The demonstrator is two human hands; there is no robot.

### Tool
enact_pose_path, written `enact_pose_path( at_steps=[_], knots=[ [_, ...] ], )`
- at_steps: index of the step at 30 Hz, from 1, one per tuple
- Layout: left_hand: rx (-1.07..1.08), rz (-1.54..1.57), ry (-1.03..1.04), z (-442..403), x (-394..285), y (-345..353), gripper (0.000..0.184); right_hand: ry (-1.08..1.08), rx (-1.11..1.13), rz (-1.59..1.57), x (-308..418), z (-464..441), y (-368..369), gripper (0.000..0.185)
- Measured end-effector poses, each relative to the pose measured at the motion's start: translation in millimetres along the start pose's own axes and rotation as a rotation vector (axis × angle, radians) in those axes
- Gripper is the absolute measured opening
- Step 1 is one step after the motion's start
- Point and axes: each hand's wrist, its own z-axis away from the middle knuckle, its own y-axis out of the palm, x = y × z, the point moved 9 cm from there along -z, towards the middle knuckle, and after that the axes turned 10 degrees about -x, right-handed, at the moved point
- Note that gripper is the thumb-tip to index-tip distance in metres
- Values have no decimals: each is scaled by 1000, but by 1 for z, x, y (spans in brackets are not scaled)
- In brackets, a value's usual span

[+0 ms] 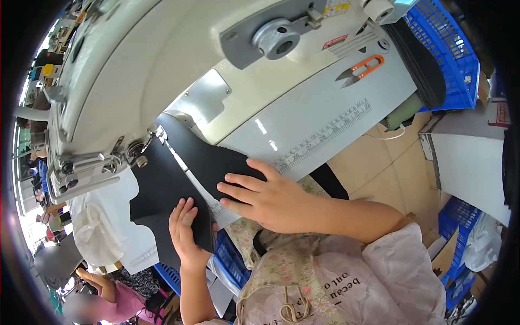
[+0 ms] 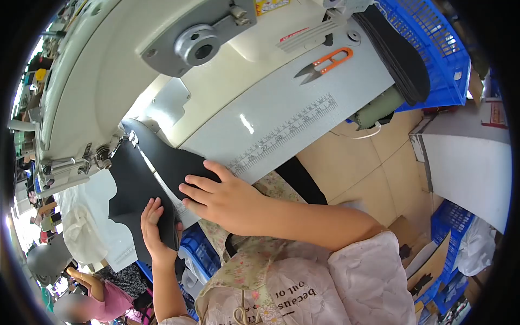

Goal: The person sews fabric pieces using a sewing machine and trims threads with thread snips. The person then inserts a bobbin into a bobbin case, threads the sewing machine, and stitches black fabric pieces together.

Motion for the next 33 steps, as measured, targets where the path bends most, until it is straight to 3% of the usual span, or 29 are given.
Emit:
enact_pose_path(
  at_steps=[3, 7, 12, 22, 33],
  knots=[
    [-15, 26, -56, -2, 3, 0, 44, -5, 15, 44, -3, 3, 1, 42],
    [-76, 152, -196, 2, 20, -2, 36, 7, -45, -41, -3, 4, -3, 34],
    [-43, 217, -101, -12, 16, -8, 23, -14, -75, -9, 2, 0, -5, 32],
    [89, 179, 37, -26, 2, -17, 31, 38, 62, 130, 13, -17, -2, 31],
    [22, 205, 34, -31, 11, -20, 29, 16, 79, 198, 16, -27, 2, 37]
  ],
)
